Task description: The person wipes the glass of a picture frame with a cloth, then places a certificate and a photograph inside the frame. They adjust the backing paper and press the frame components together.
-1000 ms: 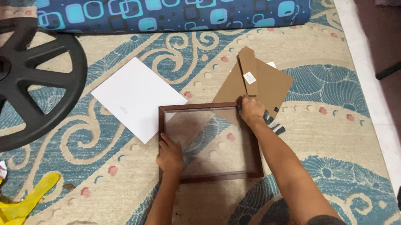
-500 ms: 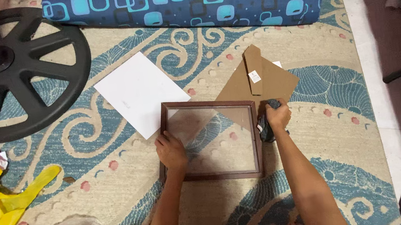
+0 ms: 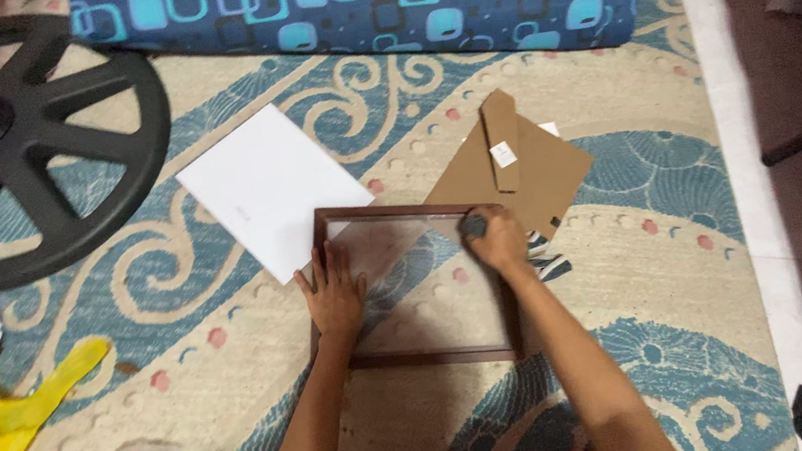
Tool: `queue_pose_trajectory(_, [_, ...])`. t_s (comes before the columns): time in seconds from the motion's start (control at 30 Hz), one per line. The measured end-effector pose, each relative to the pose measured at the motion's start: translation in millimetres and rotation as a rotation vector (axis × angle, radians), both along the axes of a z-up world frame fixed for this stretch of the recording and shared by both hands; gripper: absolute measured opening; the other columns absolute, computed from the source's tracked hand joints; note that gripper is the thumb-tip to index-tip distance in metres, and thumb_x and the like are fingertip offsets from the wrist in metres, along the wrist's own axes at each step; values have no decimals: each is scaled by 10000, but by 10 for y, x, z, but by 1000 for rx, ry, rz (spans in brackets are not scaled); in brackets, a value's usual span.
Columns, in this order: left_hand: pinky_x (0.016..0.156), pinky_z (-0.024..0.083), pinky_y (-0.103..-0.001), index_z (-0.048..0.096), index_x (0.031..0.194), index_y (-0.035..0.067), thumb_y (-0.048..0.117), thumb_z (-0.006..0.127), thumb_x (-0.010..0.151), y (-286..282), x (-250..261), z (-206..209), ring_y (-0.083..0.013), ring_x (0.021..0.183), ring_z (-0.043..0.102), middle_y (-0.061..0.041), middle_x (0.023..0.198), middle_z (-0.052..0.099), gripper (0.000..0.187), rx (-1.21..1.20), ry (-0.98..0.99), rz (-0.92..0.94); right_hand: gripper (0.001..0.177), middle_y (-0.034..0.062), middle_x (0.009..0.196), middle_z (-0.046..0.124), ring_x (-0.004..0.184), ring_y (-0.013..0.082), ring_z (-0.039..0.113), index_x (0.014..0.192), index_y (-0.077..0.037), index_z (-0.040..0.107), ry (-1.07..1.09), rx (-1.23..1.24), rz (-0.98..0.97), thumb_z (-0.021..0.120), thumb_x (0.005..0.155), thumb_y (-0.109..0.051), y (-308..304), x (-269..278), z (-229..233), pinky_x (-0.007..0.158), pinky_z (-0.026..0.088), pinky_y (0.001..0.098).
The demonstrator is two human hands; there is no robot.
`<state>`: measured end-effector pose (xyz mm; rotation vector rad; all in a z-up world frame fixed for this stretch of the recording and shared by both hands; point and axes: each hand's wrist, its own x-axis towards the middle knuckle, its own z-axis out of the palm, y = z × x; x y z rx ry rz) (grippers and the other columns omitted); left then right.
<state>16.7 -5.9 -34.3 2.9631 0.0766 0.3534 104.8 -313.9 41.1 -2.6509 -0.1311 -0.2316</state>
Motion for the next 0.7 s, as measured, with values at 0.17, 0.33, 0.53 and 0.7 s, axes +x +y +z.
queue_pose_trajectory(0.17, [1183, 110, -725, 387, 1572, 130, 477, 520, 969, -90, 46, -115, -333, 1564, 161, -108, 1672, 283, 708, 30, 44, 3, 416, 149, 1220, 662, 1165, 381, 607, 1095, -168, 748, 14, -113, 6, 818, 689, -222, 65, -35, -100, 965, 514, 487])
queue_pose_trajectory(0.33, [1196, 104, -734, 407, 1543, 267, 447, 521, 966, -417, 192, -80, -353, 1568, 174, -79, 1677, 253, 615, 57, -180, -191, 340, 152, 1089, 712, 1074, 386, 659, 1029, -191, 783, 90, 10, 112, 785, 690, -171, -143, 106, -124, 954, 527, 474])
queue_pose_trajectory(0.53, [1153, 190, -763, 361, 1556, 216, 567, 539, 937, -1322, 283, 197, -359, 1547, 163, -156, 1694, 193, 734, -235, 32, -386, 330, 140, 1078, 739, 1035, 378, 695, 1057, -211, 775, 64, 57, -190, 739, 736, -145, -568, 280, 64, 896, 550, 474])
queue_pose_trajectory(0.7, [1068, 182, -825, 306, 1582, 311, 630, 492, 947, -1504, 464, 382, -341, 1571, 103, -99, 1711, 91, 734, -138, 310, -352, 438, 144, 1201, 690, 1100, 386, 678, 1189, -264, 751, 187, -350, -311, 785, 761, -179, -1098, 400, 299, 900, 568, 494])
